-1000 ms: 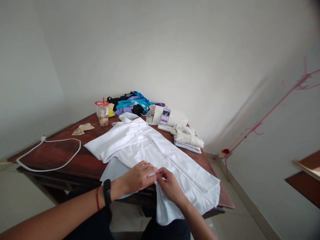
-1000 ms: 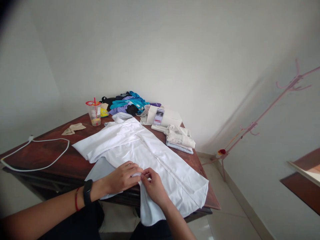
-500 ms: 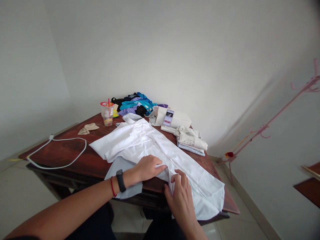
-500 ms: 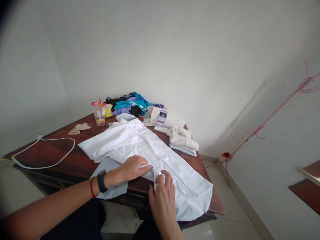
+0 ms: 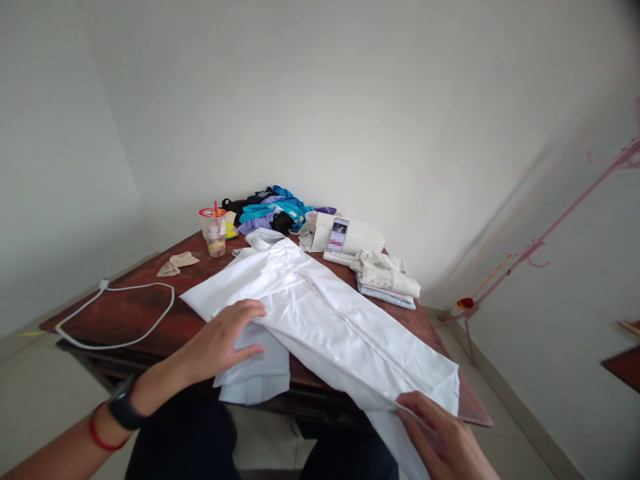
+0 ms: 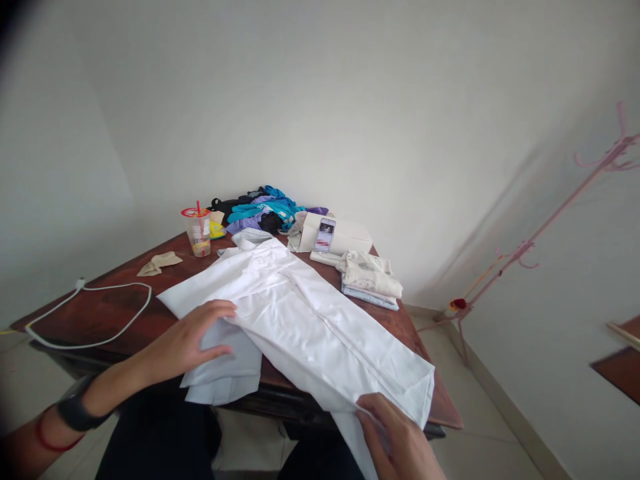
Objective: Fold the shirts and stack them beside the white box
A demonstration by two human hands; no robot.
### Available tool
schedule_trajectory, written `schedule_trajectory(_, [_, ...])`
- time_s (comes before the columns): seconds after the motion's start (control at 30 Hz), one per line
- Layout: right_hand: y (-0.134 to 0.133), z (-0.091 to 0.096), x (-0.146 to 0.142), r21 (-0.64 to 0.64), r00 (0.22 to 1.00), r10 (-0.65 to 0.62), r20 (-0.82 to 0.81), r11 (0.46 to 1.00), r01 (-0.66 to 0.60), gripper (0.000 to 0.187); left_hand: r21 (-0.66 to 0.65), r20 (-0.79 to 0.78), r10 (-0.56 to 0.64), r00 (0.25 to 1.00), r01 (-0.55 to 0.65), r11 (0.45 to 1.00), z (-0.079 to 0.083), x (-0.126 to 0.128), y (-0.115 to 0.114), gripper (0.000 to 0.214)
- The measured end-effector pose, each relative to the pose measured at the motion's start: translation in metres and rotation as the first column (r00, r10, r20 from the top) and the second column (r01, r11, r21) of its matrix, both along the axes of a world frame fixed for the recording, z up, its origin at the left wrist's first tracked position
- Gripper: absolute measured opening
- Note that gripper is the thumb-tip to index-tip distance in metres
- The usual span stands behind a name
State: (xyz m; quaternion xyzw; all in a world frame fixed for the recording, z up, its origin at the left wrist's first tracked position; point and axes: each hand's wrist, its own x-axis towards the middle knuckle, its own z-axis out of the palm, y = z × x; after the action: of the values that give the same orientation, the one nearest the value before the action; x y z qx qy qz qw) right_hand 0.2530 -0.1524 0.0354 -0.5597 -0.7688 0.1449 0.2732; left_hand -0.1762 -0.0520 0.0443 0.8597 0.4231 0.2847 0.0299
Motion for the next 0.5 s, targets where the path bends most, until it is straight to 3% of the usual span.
schedule_trajectory(0.07, [-0.006,-0.001,0.006,0.049,1.000,0.000,-0.014,0.999,0.001,0.024,-0.013,-0.014,0.219,0.976,-0.220,0.976,-0.015,-0.040,0.004,0.057])
schedule_trajectory(0.13, [-0.008,-0.001,0.008,0.078,1.000,0.020,-0.020,0.997,-0.019,0.024,-0.063,-0.102,0.280,0.955,-0.287,0.956,-0.032,-0.068,0.011,0.062])
schedule_trajectory(0.27, [-0.004,0.008,0.001,0.092,0.999,0.010,-0.044,0.996,-0.006,0.024,-0.133,-0.152,0.255,0.955,-0.276,0.952,-0.055,-0.077,0.025,0.046])
schedule_trajectory(0.37, [-0.003,0.021,-0.003,0.069,0.995,-0.055,-0.082,0.996,0.061,0.027,-0.090,-0.145,0.231,0.962,-0.245,0.965,-0.053,-0.064,0.031,0.040])
schedule_trajectory(0.5, [-0.006,0.028,0.002,0.028,0.991,-0.096,-0.094,0.995,0.099,0.031,0.004,-0.235,0.097,0.967,-0.098,0.995,-0.043,-0.064,0.030,0.047])
